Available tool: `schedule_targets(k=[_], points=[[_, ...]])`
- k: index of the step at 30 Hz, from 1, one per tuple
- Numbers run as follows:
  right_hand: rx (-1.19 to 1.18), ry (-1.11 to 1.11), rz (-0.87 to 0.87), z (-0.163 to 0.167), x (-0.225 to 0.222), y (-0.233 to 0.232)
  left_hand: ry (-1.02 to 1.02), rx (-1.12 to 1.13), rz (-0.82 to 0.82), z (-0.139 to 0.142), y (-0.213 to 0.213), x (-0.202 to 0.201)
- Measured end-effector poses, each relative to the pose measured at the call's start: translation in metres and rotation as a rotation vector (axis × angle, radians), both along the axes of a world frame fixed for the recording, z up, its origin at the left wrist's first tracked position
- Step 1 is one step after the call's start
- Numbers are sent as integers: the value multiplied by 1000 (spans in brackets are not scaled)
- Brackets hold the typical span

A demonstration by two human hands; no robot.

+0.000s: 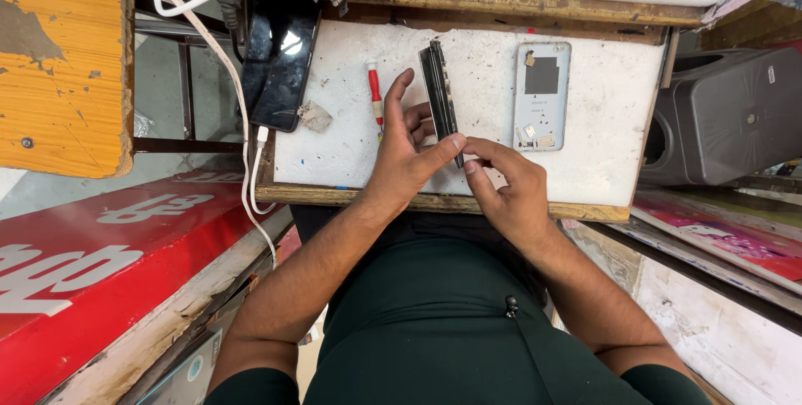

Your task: The person wipes the screen of a smartphone, then uses a prying tool to separate the back cover and remove internal components including the battery and circuit boards. The person places the removed parts on the workbench and continues to manipulate the phone's internal parts.

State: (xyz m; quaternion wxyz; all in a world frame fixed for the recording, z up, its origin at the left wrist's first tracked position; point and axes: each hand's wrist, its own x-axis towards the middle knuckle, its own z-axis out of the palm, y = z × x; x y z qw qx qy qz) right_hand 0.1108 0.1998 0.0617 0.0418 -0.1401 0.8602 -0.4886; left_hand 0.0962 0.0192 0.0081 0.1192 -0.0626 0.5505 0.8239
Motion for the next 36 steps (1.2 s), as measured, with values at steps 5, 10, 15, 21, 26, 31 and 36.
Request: schedule_targets(k=[5, 10, 15, 21, 26, 31, 36], points=[[28, -110, -37, 1, 1, 5, 88, -173, 22, 1, 5, 6], [-42, -231, -68, -1, -2, 7, 134, -227, 48, 5, 9, 6], [-109, -311, -77, -3, -5, 8, 150, -278, 42, 7, 8, 5], [-119, -287, -26, 1, -10, 10, 183, -349, 29, 8, 10, 6], [74, -173, -85, 7, -3, 4, 232, -390, 39, 9, 12, 5], [167, -55, -92, 8, 1, -2, 230, -462, 32, 9, 13, 5], [212, -29, -89, 8, 2, -3, 247, -459, 44, 10, 15, 7]])
